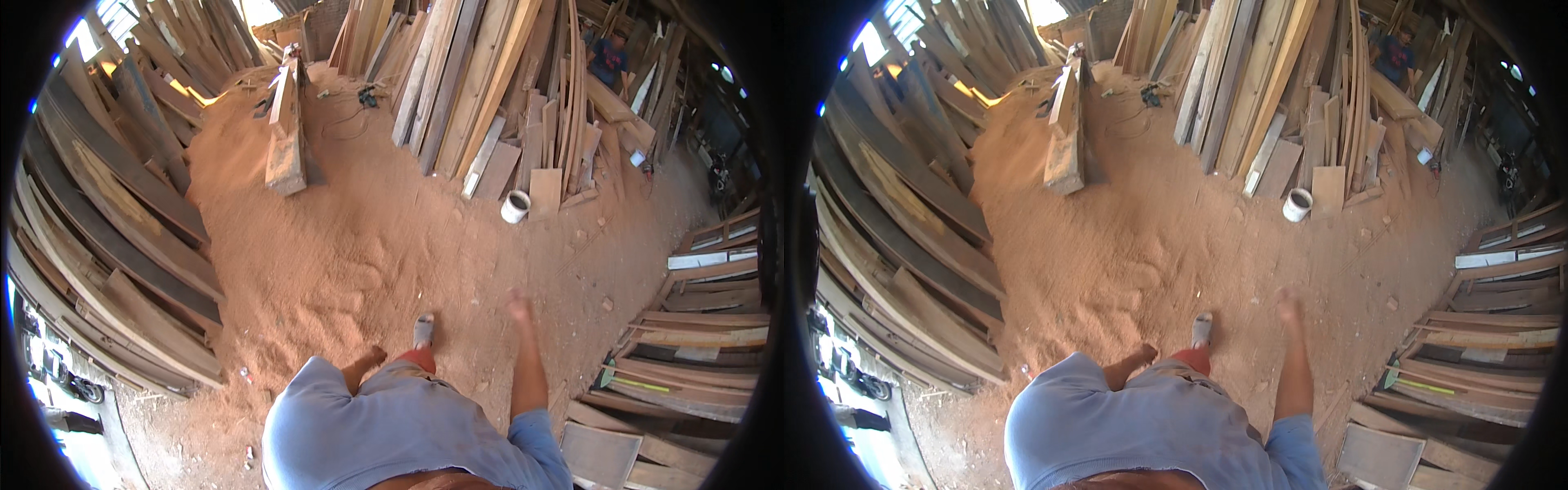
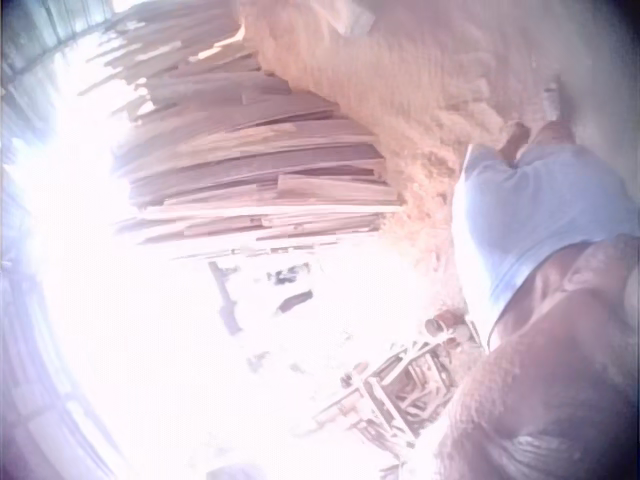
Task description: The person uses a chisel and a mallet to shape the edges of a wooden plank on a workbench. They then use a hand saw to cut the plank and a power sander to smooth the surface. The person handles the wood and tools directly to refine the plank's dimensions and finish.
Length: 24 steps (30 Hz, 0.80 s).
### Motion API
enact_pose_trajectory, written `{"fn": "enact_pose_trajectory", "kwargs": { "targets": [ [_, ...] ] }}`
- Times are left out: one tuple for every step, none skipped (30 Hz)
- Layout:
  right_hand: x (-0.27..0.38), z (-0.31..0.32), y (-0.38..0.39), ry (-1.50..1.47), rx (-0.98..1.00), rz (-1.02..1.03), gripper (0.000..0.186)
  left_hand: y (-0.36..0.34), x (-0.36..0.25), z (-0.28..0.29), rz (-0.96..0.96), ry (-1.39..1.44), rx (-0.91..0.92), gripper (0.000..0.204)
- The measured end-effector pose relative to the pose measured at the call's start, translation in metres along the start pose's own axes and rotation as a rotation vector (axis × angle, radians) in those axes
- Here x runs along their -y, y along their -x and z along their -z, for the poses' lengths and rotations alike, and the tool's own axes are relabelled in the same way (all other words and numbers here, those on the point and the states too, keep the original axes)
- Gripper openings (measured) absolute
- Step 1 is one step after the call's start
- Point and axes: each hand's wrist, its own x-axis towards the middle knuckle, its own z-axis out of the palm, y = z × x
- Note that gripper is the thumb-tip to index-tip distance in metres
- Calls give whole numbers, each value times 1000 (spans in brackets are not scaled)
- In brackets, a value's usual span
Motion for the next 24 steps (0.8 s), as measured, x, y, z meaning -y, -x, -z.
{"fn": "enact_pose_trajectory", "kwargs": {
  "targets": [
    [-6,-18,-14,227,156,128,38,-13,-10,4,-361,-579,109,25],
    [-30,-38,-24,157,248,112,40,-27,-20,12,-263,-208,116,31],
    [-57,-65,-39,297,293,240,44,-40,-27,20,-142,70,244,37],
    [-97,-85,-50,240,346,192,41,-60,-34,41,-213,119,154,35],
    [-138,-99,-63,430,399,319,37,-79,-42,62,-250,123,123,33],
    [-191,-107,-62,85,489,50,40,-85,-45,73,-271,136,112,31],
    [-231,-112,-71,861,523,620,41,-93,-48,89,-255,104,133,28],
    [-272,-128,-51,550,208,161,34,-106,-53,112,-292,107,-5,31],
    [-311,-106,-37,228,274,246,28,-117,-59,133,-303,227,-59,34],
    [-334,-84,-30,31,305,-188,26,-132,-66,162,-223,268,-28,38],
    [-343,-62,-26,-118,257,-485,25,-144,-73,187,-286,454,-26,34],
    [-342,-40,-22,-244,185,-664,24,-158,-83,212,-300,589,16,32],
    [-333,-19,-22,-318,117,-742,23,-173,-95,235,-306,617,-26,32],
    [-318,0,-23,-367,70,-788,23,-187,-107,253,-308,649,-67,34],
    [-299,16,-29,-399,32,-817,23,-201,-119,266,-305,686,-108,36],
    [-279,26,-37,-424,-1,-839,23,-212,-128,275,-297,723,-148,39],
    [-259,34,-50,-440,-24,-847,24,-222,-137,279,-282,786,-174,41],
    [-240,39,-71,-435,-34,-830,25,-232,-144,281,-268,849,-200,44],
    [-223,41,-95,-424,-29,-795,26,-240,-150,279,-246,936,-213,46],
    [-203,41,-136,-376,5,-718,29,-246,-153,276,-171,1004,-234,48],
    [-184,41,-176,-320,11,-646,33,-251,-155,272,-164,1029,-204,43],
    [-163,39,-223,-322,84,-630,21,-252,-156,266,-108,1041,-180,39],
    [-138,31,-272,-222,102,-490,16,-253,-156,261,-53,1053,-156,35],
    [-114,24,-313,-279,129,-431,17,-252,-154,257,1,1047,-128,35]
  ]
}}
